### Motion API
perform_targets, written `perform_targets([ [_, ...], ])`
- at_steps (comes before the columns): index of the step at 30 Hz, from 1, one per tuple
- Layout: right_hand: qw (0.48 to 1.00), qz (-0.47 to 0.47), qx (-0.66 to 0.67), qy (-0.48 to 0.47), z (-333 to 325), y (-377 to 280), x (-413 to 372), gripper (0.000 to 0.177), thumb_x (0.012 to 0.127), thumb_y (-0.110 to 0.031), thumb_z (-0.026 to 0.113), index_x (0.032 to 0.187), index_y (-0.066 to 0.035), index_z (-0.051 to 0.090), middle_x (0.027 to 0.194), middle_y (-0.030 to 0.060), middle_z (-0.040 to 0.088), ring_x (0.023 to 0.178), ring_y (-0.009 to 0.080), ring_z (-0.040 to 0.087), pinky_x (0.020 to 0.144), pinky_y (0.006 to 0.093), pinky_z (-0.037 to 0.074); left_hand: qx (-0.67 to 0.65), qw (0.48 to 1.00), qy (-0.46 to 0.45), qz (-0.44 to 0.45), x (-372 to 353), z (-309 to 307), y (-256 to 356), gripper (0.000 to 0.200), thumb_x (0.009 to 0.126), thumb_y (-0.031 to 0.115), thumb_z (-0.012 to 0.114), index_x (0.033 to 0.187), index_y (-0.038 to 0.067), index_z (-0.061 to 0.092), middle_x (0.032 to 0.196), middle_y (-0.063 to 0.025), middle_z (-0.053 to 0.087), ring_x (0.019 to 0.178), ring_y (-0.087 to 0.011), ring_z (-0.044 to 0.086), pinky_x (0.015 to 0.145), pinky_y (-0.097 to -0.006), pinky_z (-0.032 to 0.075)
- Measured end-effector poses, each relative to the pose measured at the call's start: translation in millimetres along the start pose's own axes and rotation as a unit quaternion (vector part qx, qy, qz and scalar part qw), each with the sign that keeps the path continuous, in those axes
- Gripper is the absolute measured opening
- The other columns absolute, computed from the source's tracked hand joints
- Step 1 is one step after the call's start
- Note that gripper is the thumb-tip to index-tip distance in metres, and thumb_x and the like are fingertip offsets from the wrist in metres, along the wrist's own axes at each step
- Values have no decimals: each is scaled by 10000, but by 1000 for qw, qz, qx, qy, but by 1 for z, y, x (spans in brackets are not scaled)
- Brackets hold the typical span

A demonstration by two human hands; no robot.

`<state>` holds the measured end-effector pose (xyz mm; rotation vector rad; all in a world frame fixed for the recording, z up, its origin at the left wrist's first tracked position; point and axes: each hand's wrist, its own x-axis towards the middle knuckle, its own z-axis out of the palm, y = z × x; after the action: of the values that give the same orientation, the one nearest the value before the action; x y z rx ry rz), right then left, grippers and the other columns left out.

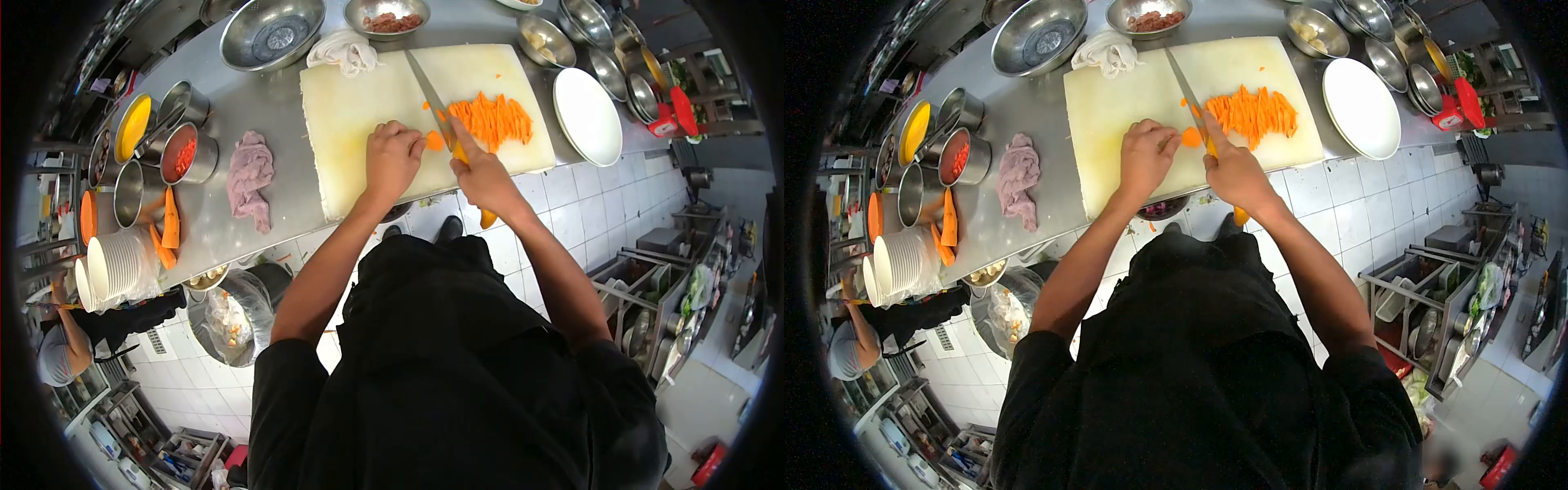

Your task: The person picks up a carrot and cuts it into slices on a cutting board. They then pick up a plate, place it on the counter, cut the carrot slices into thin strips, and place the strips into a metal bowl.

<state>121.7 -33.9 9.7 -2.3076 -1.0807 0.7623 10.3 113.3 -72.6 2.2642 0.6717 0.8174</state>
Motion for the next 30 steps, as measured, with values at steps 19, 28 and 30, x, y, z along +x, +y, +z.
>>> perform_targets([
  [19,999,-38,-1,14,28,11,26,784,948,-96,495,1626,-184,110,746,281,667,545,363,657,639,450,565,26,999,30,18,-2,17,0,58,786,63,738,826,77,777,841,-71,617,845,-288,589,804,-418,480],
  [28,1000,-16,-14,-8,23,-8,21,810,908,-66,515,1615,-137,126,770,308,673,706,472,672,748,518,547,31,999,35,14,-1,19,1,56,786,64,739,827,75,776,844,-80,611,850,-294,588,795,-421,478],
  [30,997,36,41,-59,7,-21,22,827,897,-61,523,1616,-138,122,770,309,672,733,487,670,772,541,535,29,999,20,16,-4,17,0,56,789,67,738,831,76,776,848,-84,610,855,-297,588,798,-421,479],
])
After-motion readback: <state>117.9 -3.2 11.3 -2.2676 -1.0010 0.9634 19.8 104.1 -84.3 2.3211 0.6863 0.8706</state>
